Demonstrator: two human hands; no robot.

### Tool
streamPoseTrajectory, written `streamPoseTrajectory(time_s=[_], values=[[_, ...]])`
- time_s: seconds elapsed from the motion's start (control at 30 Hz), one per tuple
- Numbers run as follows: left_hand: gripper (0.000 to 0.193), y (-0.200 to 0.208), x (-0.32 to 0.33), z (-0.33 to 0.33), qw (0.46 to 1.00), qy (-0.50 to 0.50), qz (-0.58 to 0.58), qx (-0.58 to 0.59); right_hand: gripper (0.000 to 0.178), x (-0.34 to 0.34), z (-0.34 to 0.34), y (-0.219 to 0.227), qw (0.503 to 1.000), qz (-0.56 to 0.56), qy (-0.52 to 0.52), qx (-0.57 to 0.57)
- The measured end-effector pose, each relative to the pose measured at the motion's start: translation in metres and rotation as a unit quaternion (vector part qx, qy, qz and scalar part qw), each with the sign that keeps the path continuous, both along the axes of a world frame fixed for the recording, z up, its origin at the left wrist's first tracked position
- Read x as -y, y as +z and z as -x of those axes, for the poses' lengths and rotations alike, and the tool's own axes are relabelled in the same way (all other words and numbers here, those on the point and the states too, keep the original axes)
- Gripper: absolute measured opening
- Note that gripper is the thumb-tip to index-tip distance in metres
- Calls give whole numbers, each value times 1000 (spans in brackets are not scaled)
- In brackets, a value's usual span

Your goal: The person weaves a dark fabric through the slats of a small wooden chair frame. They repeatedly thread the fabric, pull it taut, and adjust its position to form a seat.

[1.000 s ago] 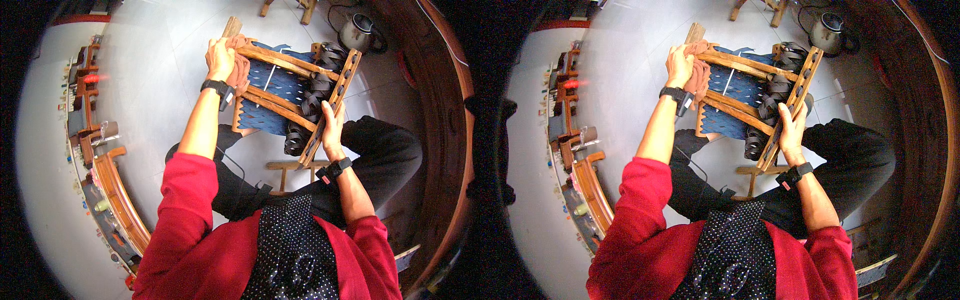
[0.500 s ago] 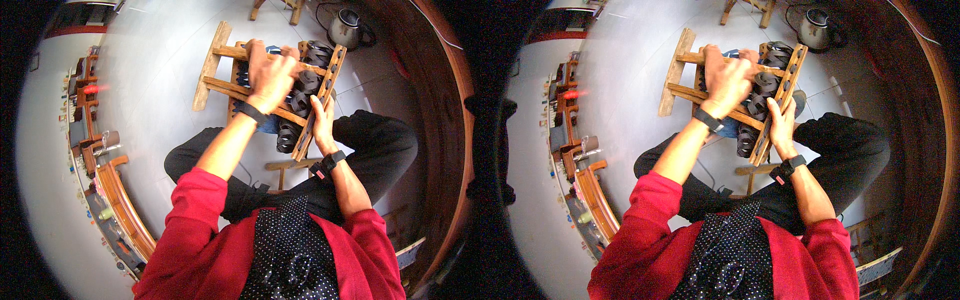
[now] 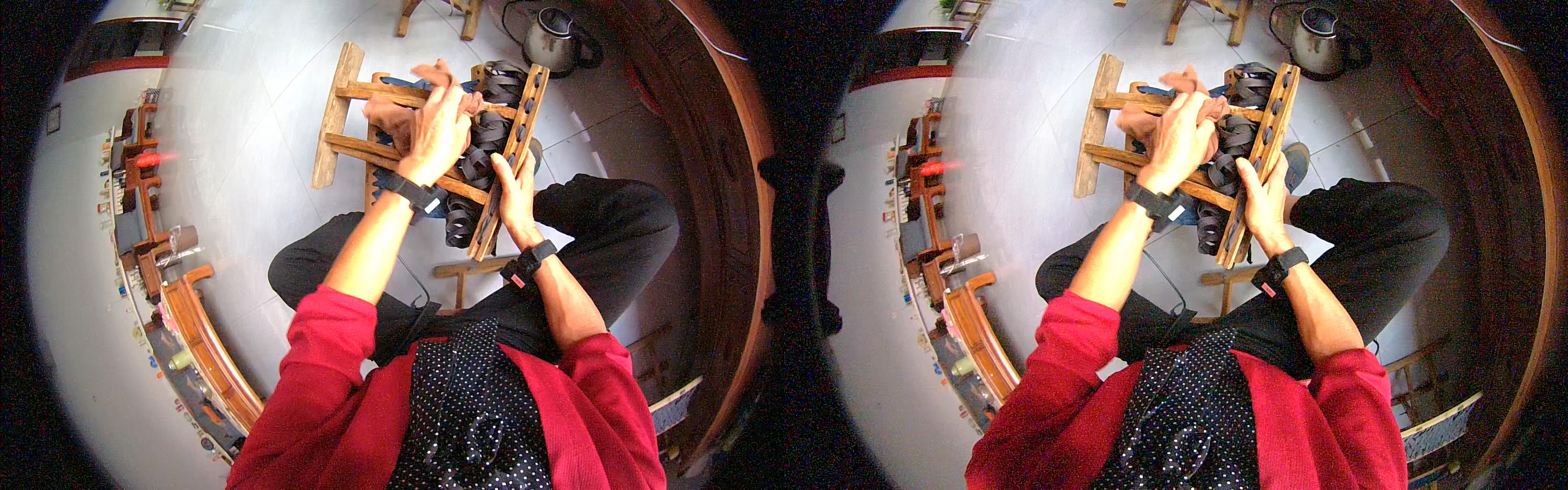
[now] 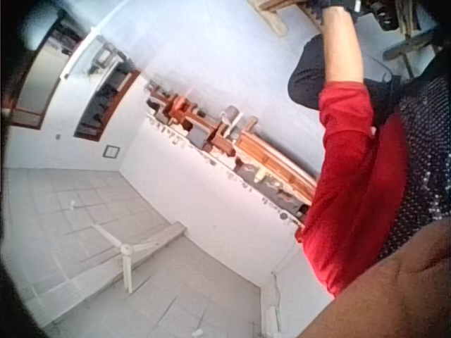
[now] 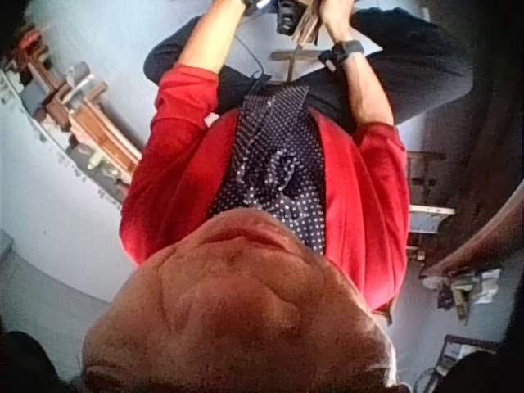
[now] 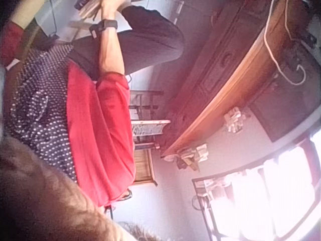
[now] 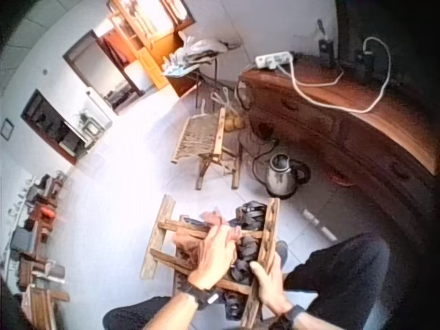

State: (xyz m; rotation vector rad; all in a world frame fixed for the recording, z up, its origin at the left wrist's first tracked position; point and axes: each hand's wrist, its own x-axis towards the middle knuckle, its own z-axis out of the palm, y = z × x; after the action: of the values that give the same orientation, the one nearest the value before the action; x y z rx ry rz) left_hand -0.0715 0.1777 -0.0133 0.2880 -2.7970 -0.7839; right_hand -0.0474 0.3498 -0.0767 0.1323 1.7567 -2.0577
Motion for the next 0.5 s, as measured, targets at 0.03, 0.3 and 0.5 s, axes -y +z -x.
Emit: streamPoseTrajectory(time_s=[0.03,0.3,0.5], values=[[24,8,12,5,998,-59,16,-7,60,0,0,0,1000,6,-1,3],[25,17,-43,23,997,-74,-5,-20,60,-1,-1,-3,1000,22,-2,-6],[28,3,6,9,994,-103,-4,-30,69,2,0,-10,1000,16,-19,4]])
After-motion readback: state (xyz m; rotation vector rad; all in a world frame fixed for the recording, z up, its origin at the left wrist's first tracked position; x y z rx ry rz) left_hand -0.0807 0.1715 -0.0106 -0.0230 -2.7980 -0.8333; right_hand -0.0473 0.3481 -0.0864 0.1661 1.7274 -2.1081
